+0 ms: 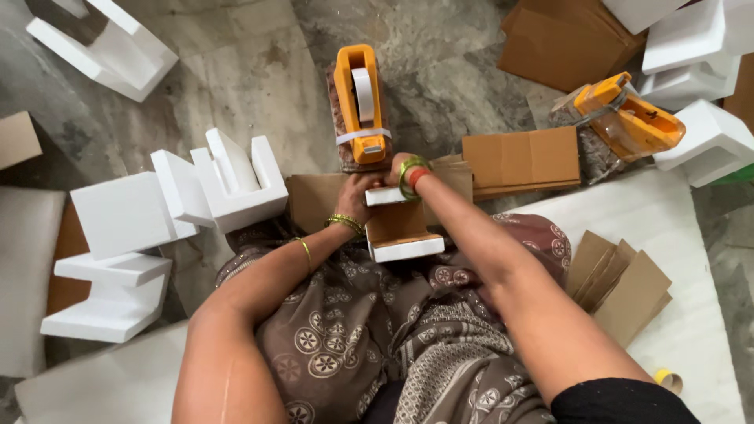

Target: The person constructs small cardboard boxes by hand and inserts white foam protective packaging into them, occasionally using a tape dispenser to secure the components.

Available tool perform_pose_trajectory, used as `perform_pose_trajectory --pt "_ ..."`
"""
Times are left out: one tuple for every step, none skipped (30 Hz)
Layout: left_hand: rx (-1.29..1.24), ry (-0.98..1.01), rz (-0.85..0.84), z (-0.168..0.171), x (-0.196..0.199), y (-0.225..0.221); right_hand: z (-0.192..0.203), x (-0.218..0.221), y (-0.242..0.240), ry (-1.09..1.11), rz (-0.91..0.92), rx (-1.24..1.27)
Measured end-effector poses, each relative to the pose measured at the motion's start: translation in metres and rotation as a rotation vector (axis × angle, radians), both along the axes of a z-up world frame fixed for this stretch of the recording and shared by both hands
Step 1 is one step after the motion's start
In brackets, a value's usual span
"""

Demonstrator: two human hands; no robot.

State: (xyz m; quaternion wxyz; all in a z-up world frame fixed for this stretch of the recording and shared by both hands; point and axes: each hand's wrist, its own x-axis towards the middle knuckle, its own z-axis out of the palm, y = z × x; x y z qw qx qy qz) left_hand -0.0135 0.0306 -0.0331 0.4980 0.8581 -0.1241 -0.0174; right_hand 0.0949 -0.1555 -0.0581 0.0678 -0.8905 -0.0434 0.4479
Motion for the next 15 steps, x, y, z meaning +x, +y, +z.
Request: perform_pose_trajectory --pt "0.017 -0.043 -0.002 -0.019 0.002 -0.002 0.006 -0.003 0.004 -0.208 -0.029 -0.088" --pt "0.015 -0.042 -0.005 -0.041 0.001 -0.005 0.014 -0.012 0.005 -0.405 -0.062 -0.179" --pt "-0.008 0.069 0.029 -0.063 0.002 -0.008 0.026 -0.023 0.001 -0.404 -0.064 -0.181" --pt "-0.033 0.17 0.074 -0.078 0.009 -0.009 0.042 -0.028 -0.006 -0.411 -0.055 0.088" --pt "-0.035 0.16 0.084 -0.089 0.01 -0.008 0.06 -0.038 -0.011 -0.41 -0.042 0.358" --pt "-0.003 0.157 0.09 -0.096 0.014 -0.007 0.078 -0.052 -0.015 -0.513 0.137 0.384" --pt "0.043 0.158 0.083 -0.1 0.018 -0.006 0.093 -0.066 -0.016 -0.61 0.319 0.41" --pt "0.127 0.144 0.044 -0.103 0.018 -0.003 0.102 -0.076 -0.012 -0.526 0.303 0.274" --pt "0.17 0.151 0.021 -0.102 0.02 -0.002 0.108 -0.083 -0.011 -0.442 0.283 0.139" --pt "0.21 0.16 -0.01 -0.101 0.022 -0.001 0.111 -0.091 -0.011 -0.456 0.281 0.137" --pt "0.21 0.215 -0.021 -0.098 0.026 -0.002 0.111 -0.099 -0.013 -0.468 0.195 0.106" --pt "0.158 0.343 -0.012 -0.094 0.024 0.0 0.108 -0.106 -0.014 -0.472 0.103 0.081" --pt "0.099 0.521 0.018 -0.086 0.027 0.003 0.105 -0.109 -0.022 -0.48 0.094 0.084" --pt "0.101 0.531 0.019 -0.075 0.027 0.008 0.103 -0.118 -0.036 -0.628 -0.104 0.208" --pt "0.19 0.657 -0.088 -0.059 0.035 0.017 0.1 -0.125 -0.044 -0.769 -0.308 0.329"
